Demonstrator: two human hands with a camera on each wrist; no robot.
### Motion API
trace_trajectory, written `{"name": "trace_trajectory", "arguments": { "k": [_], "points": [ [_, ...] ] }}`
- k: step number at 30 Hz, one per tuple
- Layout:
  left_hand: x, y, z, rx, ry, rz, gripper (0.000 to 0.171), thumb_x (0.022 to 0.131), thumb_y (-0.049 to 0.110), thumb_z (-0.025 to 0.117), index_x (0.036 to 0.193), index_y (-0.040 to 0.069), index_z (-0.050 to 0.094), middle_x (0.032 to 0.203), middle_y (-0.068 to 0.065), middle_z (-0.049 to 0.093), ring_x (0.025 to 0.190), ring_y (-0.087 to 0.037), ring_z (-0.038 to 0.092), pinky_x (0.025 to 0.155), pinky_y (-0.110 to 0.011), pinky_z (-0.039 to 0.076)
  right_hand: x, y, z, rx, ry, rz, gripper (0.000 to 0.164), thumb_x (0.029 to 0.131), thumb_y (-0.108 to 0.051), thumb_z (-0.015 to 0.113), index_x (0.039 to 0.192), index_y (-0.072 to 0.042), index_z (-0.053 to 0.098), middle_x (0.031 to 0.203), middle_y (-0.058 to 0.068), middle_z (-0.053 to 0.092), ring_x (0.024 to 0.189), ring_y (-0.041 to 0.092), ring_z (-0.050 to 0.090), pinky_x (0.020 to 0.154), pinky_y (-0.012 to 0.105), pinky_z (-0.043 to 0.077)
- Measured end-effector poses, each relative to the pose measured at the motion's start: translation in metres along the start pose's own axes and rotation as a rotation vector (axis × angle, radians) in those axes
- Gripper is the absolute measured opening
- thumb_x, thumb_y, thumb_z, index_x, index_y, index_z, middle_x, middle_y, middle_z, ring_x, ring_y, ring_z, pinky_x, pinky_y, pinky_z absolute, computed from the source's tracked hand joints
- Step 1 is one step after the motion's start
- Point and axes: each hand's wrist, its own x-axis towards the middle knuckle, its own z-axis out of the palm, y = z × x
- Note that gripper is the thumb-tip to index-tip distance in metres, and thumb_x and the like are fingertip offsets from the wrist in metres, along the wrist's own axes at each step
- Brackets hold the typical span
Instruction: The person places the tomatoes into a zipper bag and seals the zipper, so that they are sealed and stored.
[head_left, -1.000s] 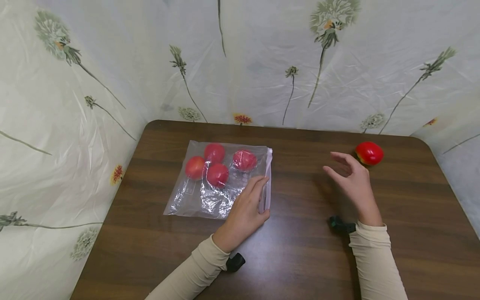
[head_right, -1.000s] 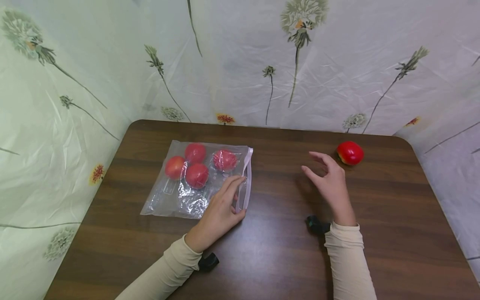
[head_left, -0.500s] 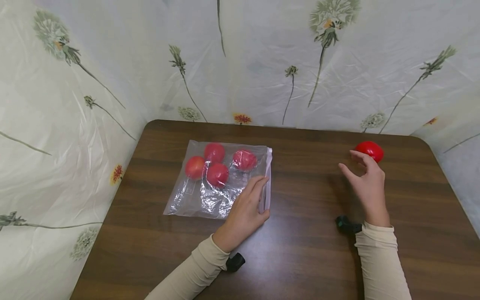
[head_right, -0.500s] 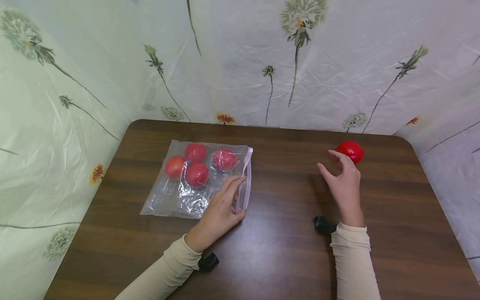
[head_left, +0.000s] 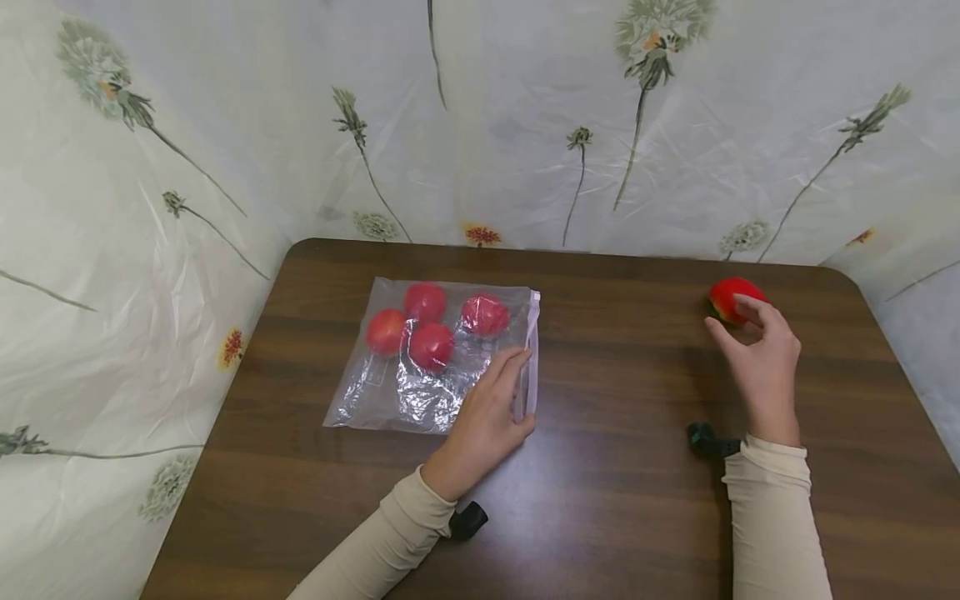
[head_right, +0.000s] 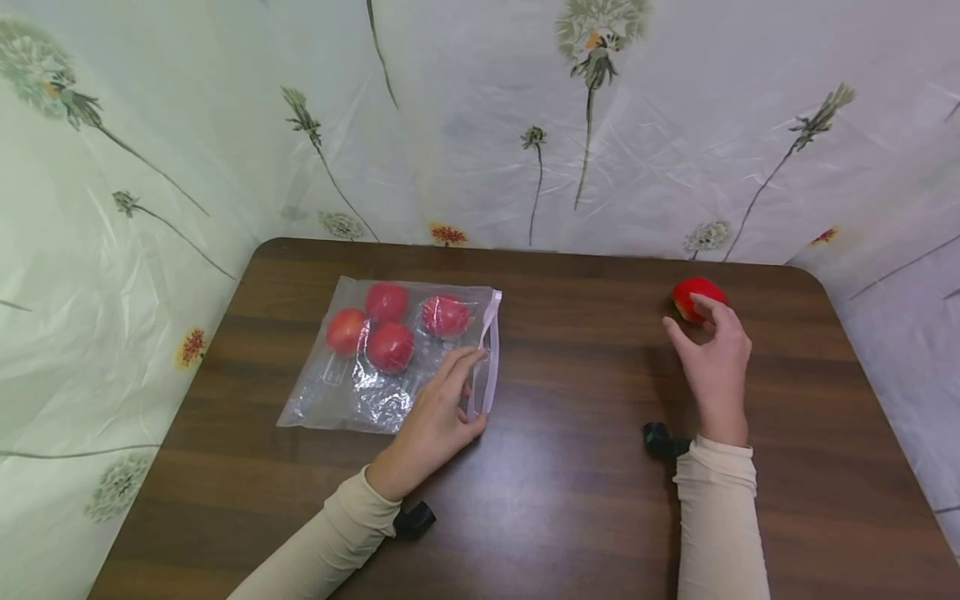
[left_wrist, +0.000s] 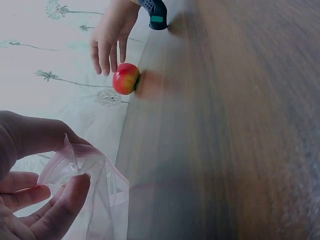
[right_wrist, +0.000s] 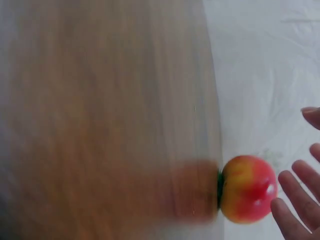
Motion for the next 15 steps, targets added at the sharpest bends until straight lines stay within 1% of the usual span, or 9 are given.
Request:
{"name": "trace_trajectory", "arguments": {
  "k": [2, 3, 4, 6, 8, 11, 14, 15],
  "points": [
    [0.000, 0.000, 0.000, 0.003, 0.000, 0.002, 0.084, 0.073, 0.003, 0.086, 0.148, 0.005, 0.049, 0.144, -0.005, 0.053, 0.093, -0.015, 0.064, 0.078, -0.025, 0.058, 0.003, 0.004, -0.001, 0.001, 0.013, 0.025, 0.054, 0.093, -0.033, 0.076, 0.140, -0.011, 0.063, 0.142, 0.012, 0.064, 0.130, 0.032, 0.060, 0.107, 0.023, 0.048],
    [0.000, 0.000, 0.000, 0.005, 0.002, 0.003, 0.084, 0.073, 0.003, 0.086, 0.148, 0.004, 0.049, 0.144, -0.005, 0.053, 0.093, -0.015, 0.064, 0.078, -0.025, 0.058, 0.005, 0.005, -0.001, 0.003, 0.020, 0.034, 0.054, 0.093, -0.033, 0.076, 0.141, -0.011, 0.062, 0.141, 0.012, 0.065, 0.130, 0.032, 0.060, 0.110, 0.026, 0.048],
    [0.000, 0.000, 0.000, 0.006, 0.003, 0.003, 0.084, 0.073, 0.003, 0.086, 0.148, 0.004, 0.049, 0.144, -0.005, 0.053, 0.093, -0.015, 0.065, 0.078, -0.025, 0.058, 0.006, 0.006, -0.001, 0.007, 0.029, 0.039, 0.054, 0.093, -0.033, 0.076, 0.141, -0.011, 0.062, 0.141, 0.013, 0.065, 0.130, 0.031, 0.060, 0.110, 0.025, 0.047],
    [0.000, 0.000, 0.000, 0.010, 0.002, 0.001, 0.084, 0.073, 0.004, 0.086, 0.148, 0.005, 0.049, 0.145, -0.005, 0.053, 0.093, -0.015, 0.065, 0.078, -0.025, 0.058, 0.008, 0.008, -0.001, 0.016, 0.042, 0.051, 0.055, 0.093, -0.032, 0.075, 0.142, -0.011, 0.061, 0.140, 0.013, 0.065, 0.130, 0.031, 0.060, 0.111, 0.026, 0.048],
    [0.000, 0.000, 0.000, 0.010, 0.000, 0.000, 0.084, 0.073, 0.004, 0.086, 0.148, 0.005, 0.049, 0.145, -0.005, 0.052, 0.094, -0.015, 0.065, 0.079, -0.026, 0.058, 0.010, 0.008, -0.001, 0.020, 0.062, 0.060, 0.055, 0.093, -0.032, 0.075, 0.142, -0.012, 0.061, 0.141, 0.013, 0.064, 0.128, 0.029, 0.060, 0.111, 0.025, 0.048],
    [0.000, 0.000, 0.001, 0.010, -0.005, -0.003, 0.084, 0.073, 0.004, 0.087, 0.148, 0.005, 0.049, 0.145, -0.005, 0.052, 0.098, -0.016, 0.065, 0.082, -0.027, 0.059, 0.012, 0.009, -0.002, 0.025, 0.100, 0.075, 0.053, 0.093, -0.032, 0.076, 0.141, -0.014, 0.063, 0.141, 0.011, 0.062, 0.121, 0.021, 0.061, 0.109, 0.022, 0.048],
    [0.000, 0.000, 0.001, 0.009, -0.008, -0.001, 0.084, 0.073, 0.005, 0.087, 0.148, 0.005, 0.049, 0.146, -0.006, 0.052, 0.103, -0.018, 0.064, 0.084, -0.029, 0.059, 0.014, 0.012, -0.003, 0.026, 0.142, 0.097, 0.052, 0.093, -0.033, 0.076, 0.140, -0.017, 0.064, 0.141, 0.009, 0.063, 0.112, 0.009, 0.057, 0.105, 0.020, 0.049],
    [0.000, 0.000, 0.001, 0.007, -0.010, -0.003, 0.084, 0.073, 0.005, 0.087, 0.148, 0.005, 0.049, 0.146, -0.006, 0.052, 0.104, -0.018, 0.064, 0.085, -0.029, 0.059, 0.014, 0.013, -0.004, 0.030, 0.154, 0.105, 0.051, 0.092, -0.034, 0.076, 0.139, -0.017, 0.065, 0.140, 0.008, 0.063, 0.112, 0.007, 0.057, 0.104, 0.020, 0.049]
  ]
}}
